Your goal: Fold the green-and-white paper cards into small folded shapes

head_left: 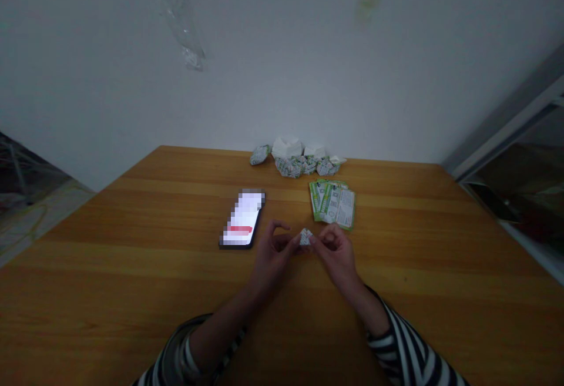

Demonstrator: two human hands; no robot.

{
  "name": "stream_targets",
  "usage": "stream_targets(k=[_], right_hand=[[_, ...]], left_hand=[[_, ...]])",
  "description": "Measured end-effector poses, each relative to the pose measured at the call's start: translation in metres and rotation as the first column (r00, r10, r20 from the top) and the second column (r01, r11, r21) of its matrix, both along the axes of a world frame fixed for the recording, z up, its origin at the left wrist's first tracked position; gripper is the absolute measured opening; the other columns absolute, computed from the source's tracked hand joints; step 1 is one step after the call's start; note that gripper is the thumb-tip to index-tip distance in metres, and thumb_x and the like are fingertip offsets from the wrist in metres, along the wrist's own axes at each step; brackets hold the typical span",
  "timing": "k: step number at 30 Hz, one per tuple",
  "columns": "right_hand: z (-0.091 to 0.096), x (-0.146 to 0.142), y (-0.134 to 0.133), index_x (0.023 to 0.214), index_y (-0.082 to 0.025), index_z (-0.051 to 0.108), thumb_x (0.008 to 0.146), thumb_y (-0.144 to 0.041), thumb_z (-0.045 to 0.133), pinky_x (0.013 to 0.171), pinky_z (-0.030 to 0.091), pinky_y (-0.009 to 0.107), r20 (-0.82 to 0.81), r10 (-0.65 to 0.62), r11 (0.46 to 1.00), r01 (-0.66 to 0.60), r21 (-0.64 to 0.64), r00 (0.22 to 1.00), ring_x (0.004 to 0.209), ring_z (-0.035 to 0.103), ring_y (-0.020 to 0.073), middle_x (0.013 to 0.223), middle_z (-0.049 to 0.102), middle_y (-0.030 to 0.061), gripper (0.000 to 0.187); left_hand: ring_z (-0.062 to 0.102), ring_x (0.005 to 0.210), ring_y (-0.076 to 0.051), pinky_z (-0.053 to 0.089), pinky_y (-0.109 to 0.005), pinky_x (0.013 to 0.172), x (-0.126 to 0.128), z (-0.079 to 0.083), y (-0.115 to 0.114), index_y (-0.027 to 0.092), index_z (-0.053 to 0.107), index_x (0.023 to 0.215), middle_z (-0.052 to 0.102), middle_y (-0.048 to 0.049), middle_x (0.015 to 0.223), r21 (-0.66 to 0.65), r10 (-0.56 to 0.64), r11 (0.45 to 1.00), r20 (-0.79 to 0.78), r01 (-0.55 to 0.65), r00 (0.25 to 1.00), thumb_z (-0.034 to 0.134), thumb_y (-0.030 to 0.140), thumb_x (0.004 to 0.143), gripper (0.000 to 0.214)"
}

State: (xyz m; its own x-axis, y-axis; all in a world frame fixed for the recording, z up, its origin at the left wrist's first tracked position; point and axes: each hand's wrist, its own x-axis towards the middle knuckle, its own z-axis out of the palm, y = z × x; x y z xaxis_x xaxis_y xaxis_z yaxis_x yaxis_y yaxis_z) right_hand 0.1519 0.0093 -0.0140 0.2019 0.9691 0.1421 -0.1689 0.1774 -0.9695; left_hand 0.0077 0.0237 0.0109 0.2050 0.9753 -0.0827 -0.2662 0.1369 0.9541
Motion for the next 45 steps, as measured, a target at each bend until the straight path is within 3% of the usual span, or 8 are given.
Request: stream_targets(k=[6, 14, 21, 24, 28, 31, 38, 45], right_hand=[[0.001, -0.003, 0.0, 0.086, -0.023, 0.043, 0.076, -0.028, 0.071, 0.05, 0.033, 0.017, -0.138, 0.054, 0.999, -0.054, 0.002, 0.989, 0.05, 0.039, 0.0068, 0.059, 0.042, -0.0106, 0.029], [-0.005, 0.008, 0.004, 0.077, -0.021, 0.046, 0.074, -0.025, 0.072, 0.046, 0.026, 0.017, -0.137, 0.083, 0.995, -0.089, -0.044, 0.987, 0.047, 0.032, 0.0052, 0.055, 0.039, -0.0109, 0.027], [-0.002, 0.007, 0.0, 0.095, -0.021, 0.059, 0.081, -0.039, 0.065, 0.044, 0.034, 0.019, 0.027, 0.184, 0.981, -0.182, -0.071, 0.983, 0.047, 0.045, 0.0088, 0.059, 0.053, -0.0059, 0.024], [0.001, 0.007, -0.005, 0.111, -0.022, 0.063, 0.083, -0.038, 0.062, 0.054, 0.045, 0.024, 0.264, 0.217, 0.976, -0.217, -0.029, 0.94, 0.061, 0.056, 0.0136, 0.071, 0.06, -0.0011, 0.032], [0.006, 0.011, -0.008, 0.13, -0.027, 0.055, 0.09, -0.029, 0.053, 0.079, 0.05, 0.035, 0.641, 0.162, 0.958, -0.276, 0.082, 0.75, 0.087, 0.062, 0.0205, 0.098, 0.069, 0.0062, 0.04], [0.006, 0.012, -0.009, 0.136, -0.029, 0.048, 0.091, -0.021, 0.048, 0.087, 0.048, 0.04, 0.733, 0.119, 0.945, -0.303, 0.123, 0.669, 0.098, 0.061, 0.0228, 0.111, 0.067, 0.0085, 0.045], [-0.004, 0.011, -0.004, 0.103, -0.028, 0.073, 0.082, -0.013, 0.058, 0.064, 0.05, 0.029, 0.5, 0.023, 0.973, -0.134, 0.188, 0.866, 0.074, 0.062, 0.0184, 0.082, 0.067, 0.0039, 0.03], [-0.003, 0.018, -0.001, 0.097, -0.024, 0.074, 0.083, -0.015, 0.058, 0.072, 0.048, 0.03, 0.428, 0.062, 0.982, -0.133, 0.137, 0.902, 0.081, 0.062, 0.0186, 0.085, 0.067, 0.0046, 0.023]], left_hand=[[0.069, 0.063, -0.017, 0.052, -0.027, 0.061, 0.0, -0.006, 0.001, 0.02, 0.044, 0.093, 0.072, -0.0025, 0.074, 0.023, -0.079, 0.997, -0.05, 0.08, 0.996, 0.068, 0.037, 0.078, 0.033], [0.066, 0.093, -0.021, 0.05, -0.033, 0.083, -0.006, -0.012, -0.001, 0.022, 0.067, 0.111, 0.071, -0.0074, 0.107, 0.387, -0.043, 0.857, -0.603, 0.339, 0.796, 0.052, 0.028, 0.089, 0.027], [0.066, 0.081, -0.02, 0.049, -0.03, 0.072, -0.006, 0.002, -0.009, 0.018, 0.062, 0.114, 0.071, -0.0093, 0.1, 0.294, -0.124, 0.832, -0.728, 0.47, 0.674, 0.04, 0.03, 0.094, 0.032], [0.066, 0.082, -0.02, 0.049, -0.029, 0.073, -0.003, -0.005, -0.007, 0.017, 0.06, 0.11, 0.071, -0.008, 0.097, 0.25, -0.172, 0.868, -0.659, 0.428, 0.733, 0.045, 0.029, 0.092, 0.026], [0.065, 0.081, -0.02, 0.051, -0.029, 0.072, -0.001, -0.024, -0.002, 0.014, 0.06, 0.1, 0.07, -0.0079, 0.091, 0.2, -0.231, 0.911, -0.48, 0.362, 0.846, 0.053, 0.021, 0.083, 0.02], [0.065, 0.08, -0.02, 0.053, -0.03, 0.072, -0.001, -0.028, 0.001, 0.014, 0.066, 0.096, 0.071, -0.0062, 0.089, 0.157, -0.219, 0.941, -0.394, 0.3, 0.893, 0.048, 0.021, 0.086, 0.022], [0.063, 0.104, -0.026, 0.046, -0.044, 0.096, -0.001, -0.019, 0.002, 0.02, 0.065, 0.117, 0.072, -0.0056, 0.108, 0.008, -0.167, 0.986, -0.125, 0.169, 0.978, 0.059, 0.027, 0.083, 0.036], [0.065, 0.1, -0.025, 0.047, -0.041, 0.095, -0.001, -0.014, 0.003, 0.014, 0.067, 0.113, 0.07, -0.01, 0.11, -0.17, -0.191, 0.964, 0.093, 0.205, 0.977, 0.065, 0.034, 0.079, 0.039]])
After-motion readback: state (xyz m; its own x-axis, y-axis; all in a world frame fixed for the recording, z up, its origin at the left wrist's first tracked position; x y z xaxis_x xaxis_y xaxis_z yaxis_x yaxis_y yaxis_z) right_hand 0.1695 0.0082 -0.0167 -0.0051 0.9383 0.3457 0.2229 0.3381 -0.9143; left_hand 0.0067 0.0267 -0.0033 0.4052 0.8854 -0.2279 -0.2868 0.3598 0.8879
